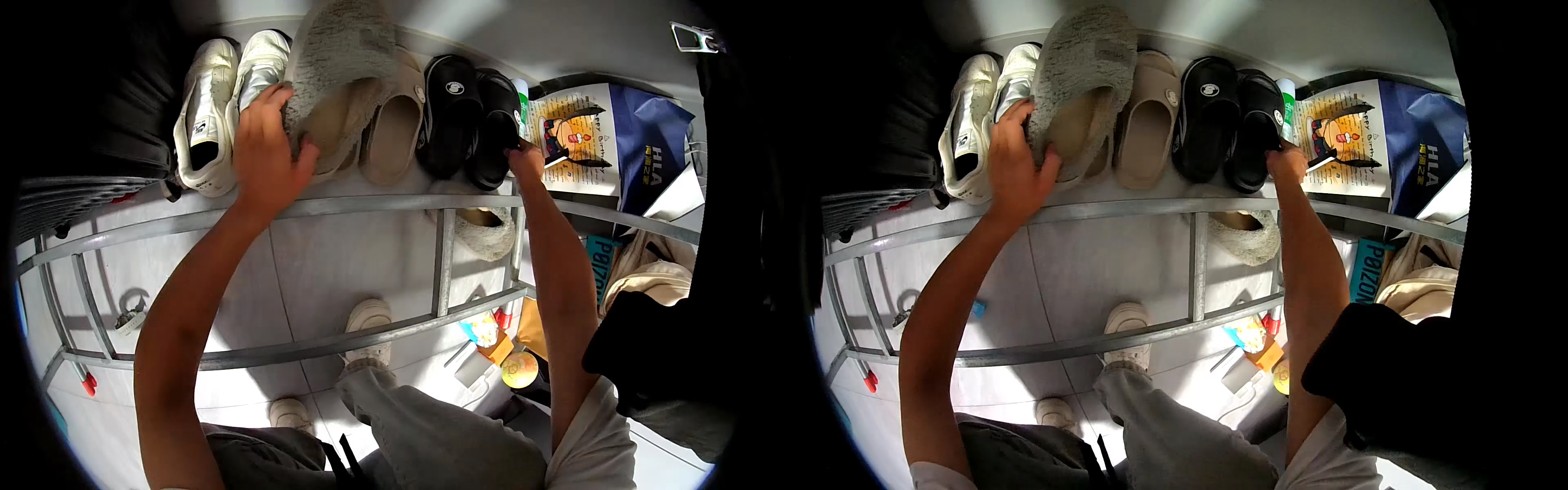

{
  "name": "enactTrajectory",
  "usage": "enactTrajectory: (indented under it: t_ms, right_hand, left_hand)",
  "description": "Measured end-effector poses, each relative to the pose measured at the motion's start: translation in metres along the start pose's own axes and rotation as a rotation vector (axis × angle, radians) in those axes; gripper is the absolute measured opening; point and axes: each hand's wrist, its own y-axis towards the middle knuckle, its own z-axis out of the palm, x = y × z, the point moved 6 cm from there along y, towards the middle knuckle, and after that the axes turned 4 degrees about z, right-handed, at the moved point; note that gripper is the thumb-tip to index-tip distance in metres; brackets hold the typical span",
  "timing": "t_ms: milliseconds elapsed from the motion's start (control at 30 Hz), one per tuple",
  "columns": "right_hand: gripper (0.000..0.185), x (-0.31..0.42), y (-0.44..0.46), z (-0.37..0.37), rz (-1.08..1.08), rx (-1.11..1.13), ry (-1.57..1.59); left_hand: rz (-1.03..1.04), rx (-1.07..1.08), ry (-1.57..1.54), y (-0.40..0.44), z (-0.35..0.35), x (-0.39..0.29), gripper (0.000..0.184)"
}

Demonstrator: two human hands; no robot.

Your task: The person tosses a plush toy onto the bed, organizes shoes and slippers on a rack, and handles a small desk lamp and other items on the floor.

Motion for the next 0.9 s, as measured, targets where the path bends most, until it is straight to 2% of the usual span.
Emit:
enactTrajectory:
  t_ms: [100, 233, 367, 533, 567, 633, 700, 767, 833, 900]
  right_hand:
    - [0.045, 0.021, -0.02, -0.018, 0.11, 0.054, 0.074]
    - [0.042, 0.015, -0.011, -0.002, 0.09, 0.045, 0.151]
    - [0.043, 0.016, 0.002, 0.009, 0.182, 0.008, 0.116]
    - [0.046, 0.037, -0.017, -0.013, 0.33, -0.003, 0.175]
    - [0.047, 0.035, -0.015, -0.011, 0.295, 0.006, 0.175]
    - [0.049, 0.022, -0.007, 0.003, 0.221, 0.021, 0.175]
    - [0.046, -0.006, 0.001, 0.035, 0.034, 0.002, 0.326]
    - [0.048, -0.007, -0.02, 0.034, 0.19, 0.327, 0.927]
    - [0.051, -0.041, -0.008, 0.039, 0.183, 0.153, 0.989]
    - [0.064, -0.116, 0.032, 0.09, 0.208, 0.134, 0.901]
  left_hand:
    - [0.025, -0.007, 0.003, 0.001, -0.002, 0.001, 0.062]
    - [0.016, 0.014, -0.011, 0.0, 0.0, 0.003, 0.063]
    - [0.005, -0.014, 0.001, 0.0, 0.002, 0.004, 0.061]
    - [0.013, -0.011, -0.012, 0.001, 0.0, 0.002, 0.062]
    - [0.011, -0.006, -0.013, 0.0, 0.0, 0.001, 0.062]
    - [0.006, 0.0, -0.014, 0.0, -0.001, 0.0, 0.063]
    - [0.003, 0.012, -0.015, 0.001, -0.001, 0.001, 0.063]
    - [0.007, 0.016, -0.017, 0.0, -0.003, 0.002, 0.063]
    - [0.019, 0.007, -0.03, 0.0, -0.003, 0.001, 0.063]
    - [-0.011, 0.013, -0.01, 0.0, -0.002, 0.001, 0.063]
